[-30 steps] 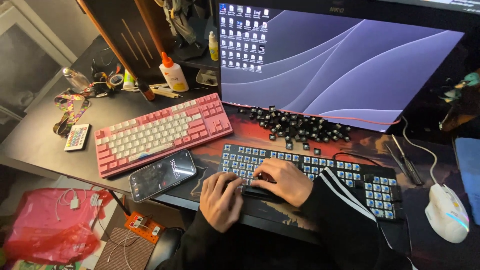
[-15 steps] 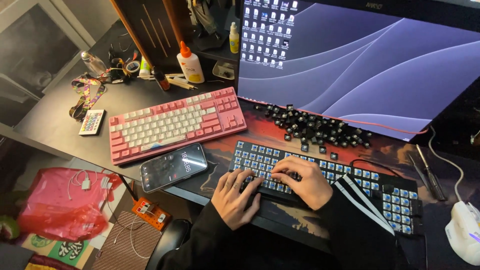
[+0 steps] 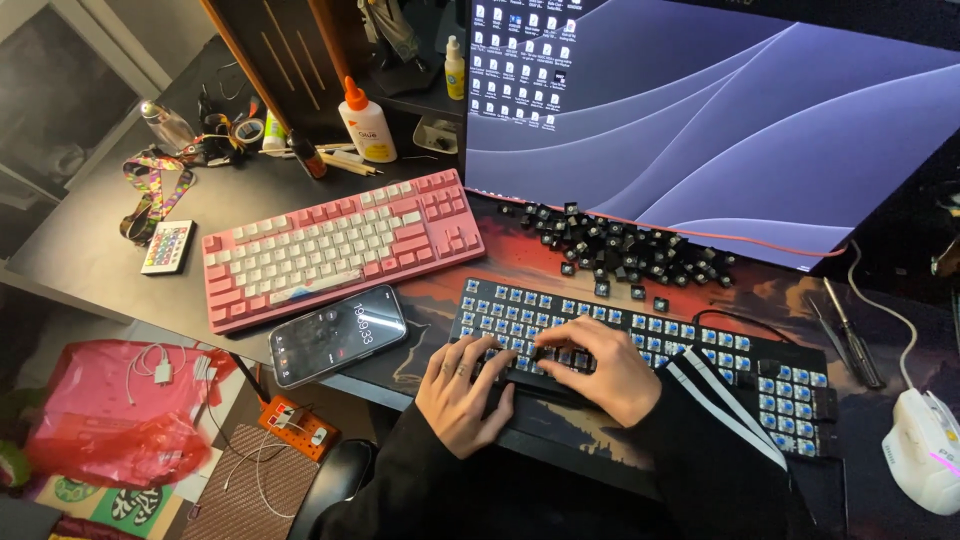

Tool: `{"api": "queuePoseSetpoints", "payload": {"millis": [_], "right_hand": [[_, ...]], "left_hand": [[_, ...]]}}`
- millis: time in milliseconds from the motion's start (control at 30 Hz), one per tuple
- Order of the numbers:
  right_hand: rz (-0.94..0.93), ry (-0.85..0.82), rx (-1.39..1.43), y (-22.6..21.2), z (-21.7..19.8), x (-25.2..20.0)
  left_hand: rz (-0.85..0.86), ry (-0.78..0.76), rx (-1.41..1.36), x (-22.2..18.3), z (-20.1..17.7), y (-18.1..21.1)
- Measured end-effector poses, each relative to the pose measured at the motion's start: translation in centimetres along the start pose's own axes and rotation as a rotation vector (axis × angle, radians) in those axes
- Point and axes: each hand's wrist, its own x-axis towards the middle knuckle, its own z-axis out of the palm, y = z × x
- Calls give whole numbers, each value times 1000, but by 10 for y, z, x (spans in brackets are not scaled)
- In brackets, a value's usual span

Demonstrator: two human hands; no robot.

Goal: Installing individual keycaps onto the switches of a mechanical keyboard base.

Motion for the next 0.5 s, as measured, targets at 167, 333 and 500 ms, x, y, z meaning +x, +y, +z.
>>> {"api": "queuePoseSetpoints", "payload": {"millis": [167,333,500], "right_hand": [[-186,33,-76,5,2,-7],[-260,32,-61,6,1,-9],[-333,34,-106,15,6,-15]], "left_hand": [[-4,2,4,0,0,1],[-31,42,-4,2,-1,1],[-69,56,-8,-2,2,0]]}}
